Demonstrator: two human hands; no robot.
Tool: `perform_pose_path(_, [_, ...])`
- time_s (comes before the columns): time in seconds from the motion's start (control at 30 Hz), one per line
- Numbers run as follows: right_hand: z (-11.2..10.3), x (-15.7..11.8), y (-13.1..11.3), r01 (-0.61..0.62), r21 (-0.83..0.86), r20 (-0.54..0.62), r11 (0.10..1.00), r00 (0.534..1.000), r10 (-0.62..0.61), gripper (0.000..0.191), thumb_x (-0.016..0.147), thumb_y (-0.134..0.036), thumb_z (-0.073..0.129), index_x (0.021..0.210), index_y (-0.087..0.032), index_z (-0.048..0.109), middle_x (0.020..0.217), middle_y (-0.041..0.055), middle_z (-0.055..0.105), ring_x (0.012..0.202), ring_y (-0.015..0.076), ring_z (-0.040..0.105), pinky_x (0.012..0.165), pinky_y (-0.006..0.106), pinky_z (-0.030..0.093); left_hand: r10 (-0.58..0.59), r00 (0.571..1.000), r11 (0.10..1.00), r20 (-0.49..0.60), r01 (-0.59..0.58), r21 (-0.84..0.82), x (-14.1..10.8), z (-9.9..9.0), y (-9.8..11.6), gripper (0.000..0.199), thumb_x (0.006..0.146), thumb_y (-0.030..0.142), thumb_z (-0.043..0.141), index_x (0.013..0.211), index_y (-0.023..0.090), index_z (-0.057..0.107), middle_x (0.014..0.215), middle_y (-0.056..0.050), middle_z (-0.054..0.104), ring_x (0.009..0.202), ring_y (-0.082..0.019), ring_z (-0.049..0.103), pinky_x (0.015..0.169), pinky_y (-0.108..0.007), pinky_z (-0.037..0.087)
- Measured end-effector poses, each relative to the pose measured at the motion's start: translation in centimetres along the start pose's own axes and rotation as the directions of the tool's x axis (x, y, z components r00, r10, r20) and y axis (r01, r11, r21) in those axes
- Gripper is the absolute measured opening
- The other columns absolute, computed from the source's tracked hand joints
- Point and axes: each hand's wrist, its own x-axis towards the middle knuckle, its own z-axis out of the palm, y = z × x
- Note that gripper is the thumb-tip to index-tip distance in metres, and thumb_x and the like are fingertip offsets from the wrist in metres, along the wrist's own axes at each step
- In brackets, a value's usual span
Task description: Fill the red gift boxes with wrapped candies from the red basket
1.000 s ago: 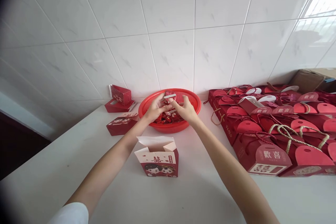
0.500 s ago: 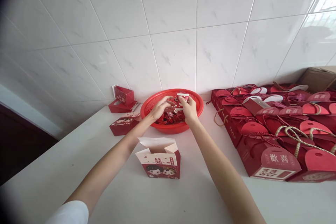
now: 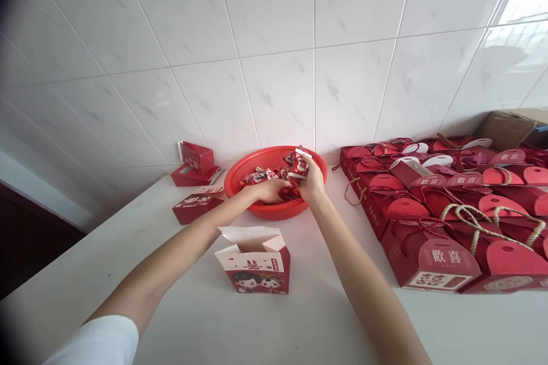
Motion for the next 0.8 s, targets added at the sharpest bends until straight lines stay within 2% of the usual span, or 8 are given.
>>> perform_pose_path(0.13, [0.1, -0.3, -0.5, -0.041, 0.013, -0.003, 0.999, 0.999, 0.041, 0.011, 0.086, -0.026, 0.060, 0.079, -0.018, 0.062, 0.060, -0.0010, 0.066, 0.050, 0.0137, 0.064, 0.042, 0.022, 0.050, -0.040, 0.996, 0.991, 0.079, 0.050, -0.126, -0.5, -0.4, -1.0, 0.009, 0.065, 0.011, 0.064, 0.068, 0.018, 0.066, 0.054, 0.001, 0.058, 0.049, -0.016, 0.054, 0.052, -0.027, 0.037])
perform_pose_path(0.23, [0.2, -0.5, -0.7, -0.053, 0.023, -0.013, 0.998, 0.998, 0.053, 0.010, 0.087, -0.025, 0.059, 0.080, -0.019, 0.062, 0.062, -0.0003, 0.068, 0.051, 0.0137, 0.065, 0.045, 0.022, 0.053, -0.035, 0.998, 0.945, -0.061, 0.013, -0.327, -0.8, -0.8, -2.0, 0.006, 0.071, 0.019, 0.067, 0.065, 0.017, 0.067, 0.058, 0.001, 0.063, 0.057, -0.015, 0.057, 0.057, -0.026, 0.042])
perform_pose_path(0.37, [0.3, -0.5, -0.6, -0.059, 0.039, -0.023, 0.998, 0.998, 0.060, 0.008, 0.086, -0.025, 0.060, 0.080, -0.019, 0.062, 0.063, -0.0014, 0.067, 0.050, 0.0124, 0.064, 0.045, 0.021, 0.052, -0.164, 0.958, 0.674, -0.238, -0.067, -0.735, -1.4, -1.1, -2.8, 0.018, 0.072, 0.031, 0.076, 0.078, 0.015, 0.072, 0.079, -0.004, 0.073, 0.073, -0.017, 0.066, 0.072, -0.030, 0.053])
perform_pose_path(0.43, [0.2, -0.4, -0.5, -0.062, 0.035, -0.016, 0.997, 0.998, 0.063, 0.009, 0.085, -0.026, 0.060, 0.080, -0.019, 0.062, 0.062, -0.0015, 0.066, 0.050, 0.0122, 0.063, 0.044, 0.021, 0.051, -0.190, 0.945, 0.563, -0.266, -0.117, -0.818, -1.7, -1.1, -3.0, 0.020, 0.072, 0.031, 0.076, 0.082, 0.014, 0.072, 0.085, -0.006, 0.074, 0.076, -0.018, 0.068, 0.076, -0.032, 0.055])
perform_pose_path(0.5, [0.1, -0.3, -0.4, -0.061, 0.030, -0.004, 0.998, 0.998, 0.062, 0.009, 0.084, -0.026, 0.062, 0.080, -0.019, 0.063, 0.063, -0.0013, 0.067, 0.051, 0.0125, 0.064, 0.043, 0.021, 0.050, -0.192, 0.932, 0.533, -0.307, -0.163, -0.830, -1.8, -1.0, -3.1, 0.019, 0.074, 0.028, 0.075, 0.086, 0.014, 0.072, 0.088, -0.006, 0.074, 0.079, -0.019, 0.069, 0.078, -0.034, 0.056])
perform_pose_path(0.6, [-0.1, -0.2, -0.2, -0.053, 0.023, 0.015, 0.998, 0.998, 0.053, 0.008, 0.082, -0.027, 0.065, 0.080, -0.020, 0.063, 0.065, -0.0014, 0.067, 0.051, 0.0128, 0.064, 0.043, 0.021, 0.049, -0.226, 0.905, 0.603, -0.360, -0.160, -0.781, -1.5, -0.8, -3.3, 0.016, 0.079, 0.022, 0.068, 0.092, 0.014, 0.072, 0.095, -0.008, 0.075, 0.086, -0.021, 0.069, 0.083, -0.036, 0.056])
perform_pose_path(0.73, [-0.1, -0.3, -0.2, -0.039, 0.027, 0.033, 0.999, 0.999, 0.038, 0.007, 0.082, -0.025, 0.065, 0.079, -0.019, 0.063, 0.064, -0.0012, 0.068, 0.050, 0.0122, 0.063, 0.043, 0.021, 0.049, -0.283, 0.771, 0.829, -0.570, -0.103, -0.550, -1.4, -0.7, -3.4, 0.036, 0.076, 0.010, 0.065, 0.111, 0.017, 0.071, 0.117, -0.010, 0.071, 0.107, -0.023, 0.066, 0.097, -0.037, 0.051])
perform_pose_path(0.8, [-0.1, -0.4, -0.2, -0.038, 0.030, 0.032, 0.999, 0.999, 0.037, 0.007, 0.082, -0.024, 0.065, 0.078, -0.019, 0.062, 0.064, -0.0007, 0.068, 0.052, 0.0127, 0.064, 0.045, 0.021, 0.050, -0.205, 0.749, 0.920, -0.630, -0.072, -0.385, -1.7, -0.7, -3.1, 0.038, 0.075, 0.007, 0.063, 0.110, 0.018, 0.072, 0.119, -0.009, 0.072, 0.109, -0.022, 0.066, 0.097, -0.035, 0.050])
